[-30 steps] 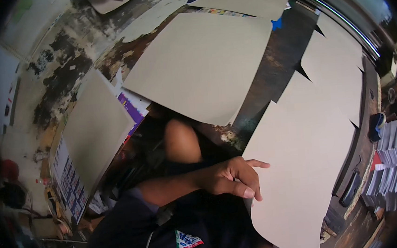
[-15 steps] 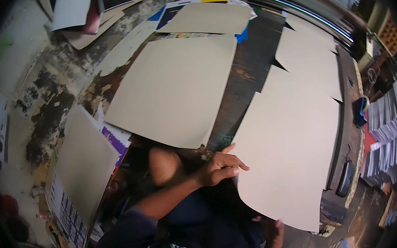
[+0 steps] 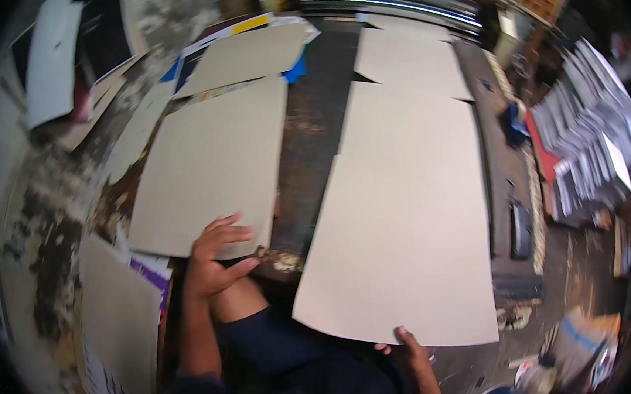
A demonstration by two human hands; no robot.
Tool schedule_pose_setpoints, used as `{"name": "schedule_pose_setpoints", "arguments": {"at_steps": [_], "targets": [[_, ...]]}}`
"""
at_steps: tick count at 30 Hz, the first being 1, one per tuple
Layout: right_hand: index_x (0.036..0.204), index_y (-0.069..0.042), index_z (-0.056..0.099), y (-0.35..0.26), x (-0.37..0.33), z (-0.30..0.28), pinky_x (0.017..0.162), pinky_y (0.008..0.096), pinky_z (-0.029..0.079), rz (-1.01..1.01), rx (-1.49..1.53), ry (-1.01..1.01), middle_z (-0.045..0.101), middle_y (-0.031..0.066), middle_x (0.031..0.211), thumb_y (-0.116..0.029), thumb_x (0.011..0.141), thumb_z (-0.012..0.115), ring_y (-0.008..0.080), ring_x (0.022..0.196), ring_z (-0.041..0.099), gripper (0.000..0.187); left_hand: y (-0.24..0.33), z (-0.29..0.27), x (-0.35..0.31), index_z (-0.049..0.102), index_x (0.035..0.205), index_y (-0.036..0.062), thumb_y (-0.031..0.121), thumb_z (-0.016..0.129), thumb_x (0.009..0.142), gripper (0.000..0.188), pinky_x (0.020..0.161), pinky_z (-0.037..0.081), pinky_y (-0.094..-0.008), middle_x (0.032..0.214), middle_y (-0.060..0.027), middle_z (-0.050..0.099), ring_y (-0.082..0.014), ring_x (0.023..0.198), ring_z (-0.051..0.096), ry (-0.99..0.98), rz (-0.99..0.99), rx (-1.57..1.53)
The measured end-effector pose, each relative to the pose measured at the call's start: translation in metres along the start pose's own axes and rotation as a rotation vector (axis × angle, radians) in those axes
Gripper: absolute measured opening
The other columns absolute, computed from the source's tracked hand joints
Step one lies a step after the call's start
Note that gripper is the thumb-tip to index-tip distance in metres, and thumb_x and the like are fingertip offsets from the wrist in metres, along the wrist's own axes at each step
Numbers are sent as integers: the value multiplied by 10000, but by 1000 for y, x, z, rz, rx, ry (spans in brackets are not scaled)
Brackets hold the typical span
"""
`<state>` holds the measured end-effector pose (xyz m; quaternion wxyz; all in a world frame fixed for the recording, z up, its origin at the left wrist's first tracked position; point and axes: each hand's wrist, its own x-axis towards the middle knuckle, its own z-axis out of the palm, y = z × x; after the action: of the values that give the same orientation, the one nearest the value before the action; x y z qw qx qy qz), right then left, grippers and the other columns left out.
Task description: The person repeatedly takes sheets of cardboard from a stack and places them onto a machine feed table, aligning and guiding each sheet toward the rollers.
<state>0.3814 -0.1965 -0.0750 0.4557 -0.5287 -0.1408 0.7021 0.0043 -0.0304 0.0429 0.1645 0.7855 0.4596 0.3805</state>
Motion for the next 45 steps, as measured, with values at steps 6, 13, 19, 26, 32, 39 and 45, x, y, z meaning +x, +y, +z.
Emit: {"name": "schedule_pose_setpoints", "arguments": {"at_steps": [6,13,19,26,32,39,45], "targets": [[1192,60,510,5,-26,6,686,324,473,66,-38,-81,654,199,977,-323,960,527,278,858,669,448,-17,1,-21,685,1001,40,165,901,591,480,1005,440,-414,1056,-120,697,-309,1141,614,-118,-216,-131],[1191,56,515,19,-33,-5,685,326,467,72,16,-126,646,197,1027,-332,973,509,274,867,667,446,-38,14,-30,677,1025,-7,121,824,736,349,1037,414,-408,1074,-128,682,-287,1182,584,-36,-316,-289],[1176,46,531,12,-16,-3,696,336,462,22,98,-105,650,179,989,-338,974,499,276,853,660,436,-27,16,-27,676,1020,-16,202,748,847,287,986,431,-358,1007,-107,693,-238,1123,606,18,-409,-358],[1132,63,540,-5,32,8,707,361,470,-45,191,-108,647,172,928,-366,972,502,269,826,636,459,-36,39,-44,652,1037,-57,215,533,996,300,835,451,-267,879,-87,670,-133,843,587,278,-524,-330],[1135,11,515,-14,73,5,717,399,489,-126,371,-128,628,160,873,-437,978,483,256,748,607,476,-12,48,-39,644,1057,-42,280,501,1016,355,850,452,-264,908,-114,675,-150,857,602,273,-517,-37],[1200,-39,445,0,110,-1,704,395,512,-197,398,-46,643,178,944,-436,992,455,227,762,614,449,-15,24,-20,655,1032,-42,337,485,1015,415,945,441,-333,1005,-101,674,-206,1007,608,1042,-605,-887],[1424,-68,312,-10,90,19,738,407,547,-270,348,103,618,163,1153,-385,998,441,206,815,627,546,22,38,-42,673,920,0,268,488,1002,336,979,430,-402,915,-93,716,-236,931,671,447,-429,-111]]}}
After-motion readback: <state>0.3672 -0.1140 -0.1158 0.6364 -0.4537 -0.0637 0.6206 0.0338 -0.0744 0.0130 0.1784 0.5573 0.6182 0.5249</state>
